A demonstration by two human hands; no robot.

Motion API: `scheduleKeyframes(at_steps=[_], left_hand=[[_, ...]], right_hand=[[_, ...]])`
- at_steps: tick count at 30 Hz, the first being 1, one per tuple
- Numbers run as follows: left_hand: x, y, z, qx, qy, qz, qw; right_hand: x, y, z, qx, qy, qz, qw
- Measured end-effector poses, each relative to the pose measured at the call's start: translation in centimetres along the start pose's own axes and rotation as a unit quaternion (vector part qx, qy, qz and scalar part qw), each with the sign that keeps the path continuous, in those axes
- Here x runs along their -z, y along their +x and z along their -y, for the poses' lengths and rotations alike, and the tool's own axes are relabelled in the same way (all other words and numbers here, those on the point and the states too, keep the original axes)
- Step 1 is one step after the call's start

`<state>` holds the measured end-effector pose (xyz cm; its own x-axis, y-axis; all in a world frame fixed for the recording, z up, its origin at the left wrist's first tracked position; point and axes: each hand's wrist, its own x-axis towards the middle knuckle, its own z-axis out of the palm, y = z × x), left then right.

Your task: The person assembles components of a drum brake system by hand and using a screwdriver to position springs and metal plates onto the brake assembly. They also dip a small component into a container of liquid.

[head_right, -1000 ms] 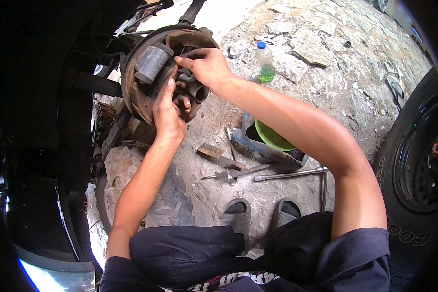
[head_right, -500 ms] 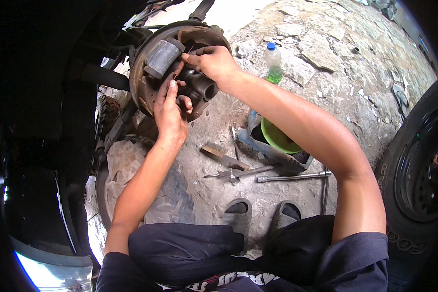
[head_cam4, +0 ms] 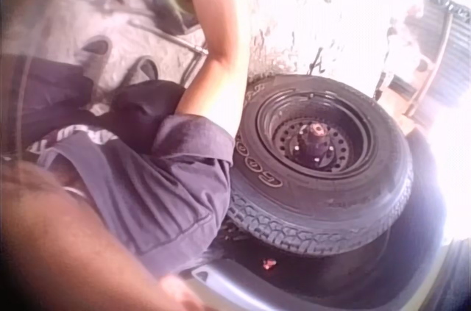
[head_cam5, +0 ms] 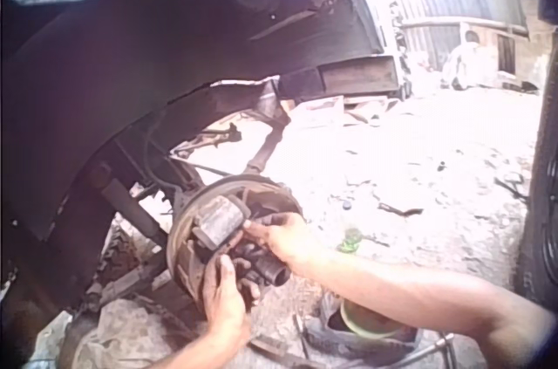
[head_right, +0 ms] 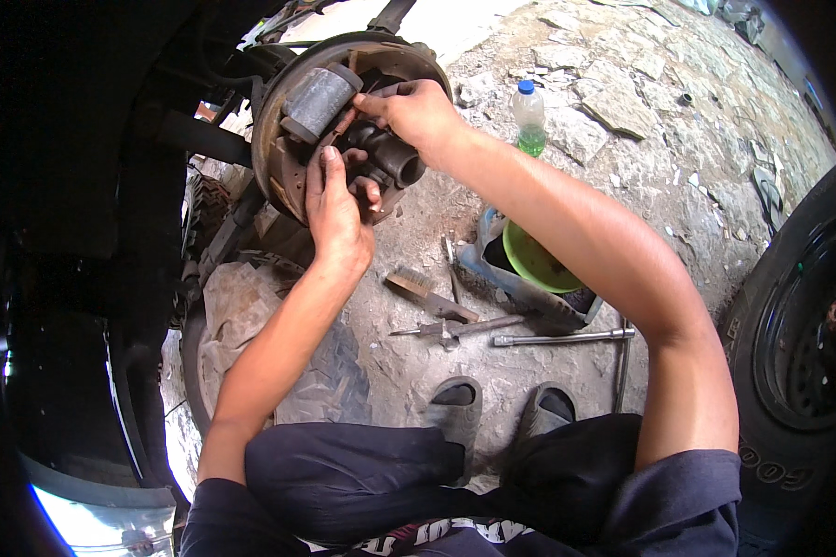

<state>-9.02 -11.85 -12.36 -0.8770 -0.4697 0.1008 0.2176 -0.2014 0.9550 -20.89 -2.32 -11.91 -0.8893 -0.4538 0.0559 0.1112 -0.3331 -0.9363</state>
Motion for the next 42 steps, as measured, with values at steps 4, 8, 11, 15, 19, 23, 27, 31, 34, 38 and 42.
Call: scheduleKeyframes(at_steps=[4, 8, 11, 15, 19, 23, 27, 31, 34, 38, 42], left_hand=[[-0.7, 0.6, 0.5, -0.004, -0.018, -0.019, 1.0], [-0.3, 0.9, 0.9, -0.004, -0.02, -0.028, 0.999], [-0.3, 0.8, 0.9, -0.009, -0.011, -0.021, 1.0], [-0.7, 0.6, 0.5, -0.008, 0.0, -0.02, 1.0], [-1.0, 0.8, 0.7, -0.01, 0.008, -0.035, 0.999], [-1.0, 0.7, 0.4, -0.001, 0.001, -0.034, 0.999], [-0.7, 0.7, 0.5, -0.008, 0.006, -0.03, 0.999], [-0.8, 0.2, 0.4, -0.011, 0.01, -0.022, 1.0], [-0.5, -0.1, 0.3, -0.02, 0.025, -0.01, 0.999], [-0.2, 0.3, 0.2, -0.024, 0.051, 0.02, 0.998], [-0.6, 1.4, 0.5, -0.033, 0.071, 0.01, 0.997]], right_hand=[[0.0, -0.3, 0.0, -0.011, 0.009, 0.008, 1.0], [0.2, -0.9, 1.2, -0.001, -0.105, 0.015, 0.994], [1.0, -1.3, 0.1, 0.22, -0.288, -0.053, 0.93], [2.8, -0.9, 0.2, 0.525, -0.457, -0.036, 0.717], [3.6, 0.7, 0.3, 0.58, -0.496, 0.022, 0.646], [3.9, 1.7, 0.3, 0.639, -0.503, 0.021, 0.582], [3.4, 2.0, 0.1, 0.658, -0.513, -0.014, 0.551], [3.3, 2.4, 0.1, 0.656, -0.523, -0.005, 0.545], [3.1, 2.3, 0.4, 0.661, -0.526, 0.022, 0.535], [2.8, 2.2, 0.9, 0.677, -0.494, 0.049, 0.543], [2.9, 1.9, 0.7, 0.653, -0.524, 0.069, 0.542]])
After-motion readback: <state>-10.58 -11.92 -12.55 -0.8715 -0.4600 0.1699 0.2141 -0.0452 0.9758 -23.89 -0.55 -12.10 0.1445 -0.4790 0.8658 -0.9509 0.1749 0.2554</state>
